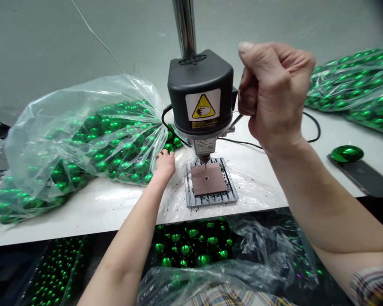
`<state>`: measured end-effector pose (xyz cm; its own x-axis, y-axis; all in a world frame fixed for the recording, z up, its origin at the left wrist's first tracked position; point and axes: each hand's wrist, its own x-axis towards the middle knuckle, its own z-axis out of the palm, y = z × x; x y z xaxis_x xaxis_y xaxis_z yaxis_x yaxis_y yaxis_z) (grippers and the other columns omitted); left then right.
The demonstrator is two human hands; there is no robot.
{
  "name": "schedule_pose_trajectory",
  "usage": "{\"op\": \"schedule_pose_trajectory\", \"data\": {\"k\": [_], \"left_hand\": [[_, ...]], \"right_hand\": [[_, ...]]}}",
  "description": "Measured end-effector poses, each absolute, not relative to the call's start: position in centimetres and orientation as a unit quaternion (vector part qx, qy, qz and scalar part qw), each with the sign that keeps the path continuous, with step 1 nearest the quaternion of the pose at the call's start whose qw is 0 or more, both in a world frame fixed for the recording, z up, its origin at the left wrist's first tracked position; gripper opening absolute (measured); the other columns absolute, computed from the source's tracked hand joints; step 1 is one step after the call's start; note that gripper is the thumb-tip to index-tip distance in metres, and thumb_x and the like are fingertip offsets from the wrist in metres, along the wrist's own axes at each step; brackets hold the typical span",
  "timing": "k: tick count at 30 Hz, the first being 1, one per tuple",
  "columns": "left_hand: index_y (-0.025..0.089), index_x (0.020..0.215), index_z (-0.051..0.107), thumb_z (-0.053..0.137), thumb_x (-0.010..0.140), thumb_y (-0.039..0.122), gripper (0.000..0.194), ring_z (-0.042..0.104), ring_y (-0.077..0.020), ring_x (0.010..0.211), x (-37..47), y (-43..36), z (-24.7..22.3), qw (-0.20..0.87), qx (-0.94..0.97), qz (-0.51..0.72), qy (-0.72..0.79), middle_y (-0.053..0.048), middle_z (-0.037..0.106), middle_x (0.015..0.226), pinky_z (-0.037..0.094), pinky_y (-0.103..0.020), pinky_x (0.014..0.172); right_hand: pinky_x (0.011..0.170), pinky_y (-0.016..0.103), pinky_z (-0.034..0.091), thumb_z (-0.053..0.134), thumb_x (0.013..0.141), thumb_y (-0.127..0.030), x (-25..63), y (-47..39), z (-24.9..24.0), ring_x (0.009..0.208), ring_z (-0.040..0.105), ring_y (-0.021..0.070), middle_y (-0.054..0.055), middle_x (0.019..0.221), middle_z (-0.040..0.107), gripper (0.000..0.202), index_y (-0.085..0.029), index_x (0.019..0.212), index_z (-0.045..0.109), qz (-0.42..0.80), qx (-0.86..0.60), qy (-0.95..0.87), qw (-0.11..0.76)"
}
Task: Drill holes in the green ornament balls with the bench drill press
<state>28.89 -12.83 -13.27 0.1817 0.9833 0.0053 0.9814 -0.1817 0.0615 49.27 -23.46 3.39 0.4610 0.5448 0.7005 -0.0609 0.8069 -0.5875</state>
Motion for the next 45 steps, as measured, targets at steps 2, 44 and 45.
{"op": "schedule_pose_trajectory", "data": {"k": [2,44,45], "left_hand": [[0.014,0.120,0.066,0.054,0.085,0.005,0.038,0.056,-0.0430,0.124,28.6,-12.1,-13.6,0.024,0.764,0.023,0.644,-0.026,0.052,0.137,0.049,-0.054,0.095],[0.015,0.116,0.062,0.090,0.065,0.034,0.062,0.070,-0.0208,0.101,30.1,-22.1,-16.8,0.570,0.548,0.432,0.435,-0.010,0.074,0.107,0.053,-0.039,0.098],[0.015,0.116,0.062,0.090,0.065,0.034,0.061,0.070,-0.0208,0.100,30.2,-22.0,-16.9,0.563,0.557,0.429,0.434,-0.010,0.074,0.107,0.054,-0.039,0.096]], "right_hand": [[0.034,0.031,0.014,0.076,0.084,-0.024,49.3,-23.5,3.4,0.031,0.024,0.0067,-0.007,0.038,0.035,0.045,-0.021,0.046,0.052,0.178,-0.263,-0.491,0.811],[0.036,0.034,0.015,0.067,0.070,-0.083,49.5,-22.9,3.4,0.036,0.022,0.0096,-0.005,0.041,0.032,0.066,-0.028,0.043,0.042,0.152,-0.314,-0.492,0.798],[0.036,0.034,0.015,0.068,0.070,-0.082,49.5,-22.9,3.4,0.037,0.022,0.0096,-0.005,0.041,0.032,0.067,-0.027,0.043,0.041,0.152,-0.316,-0.492,0.797]]}}
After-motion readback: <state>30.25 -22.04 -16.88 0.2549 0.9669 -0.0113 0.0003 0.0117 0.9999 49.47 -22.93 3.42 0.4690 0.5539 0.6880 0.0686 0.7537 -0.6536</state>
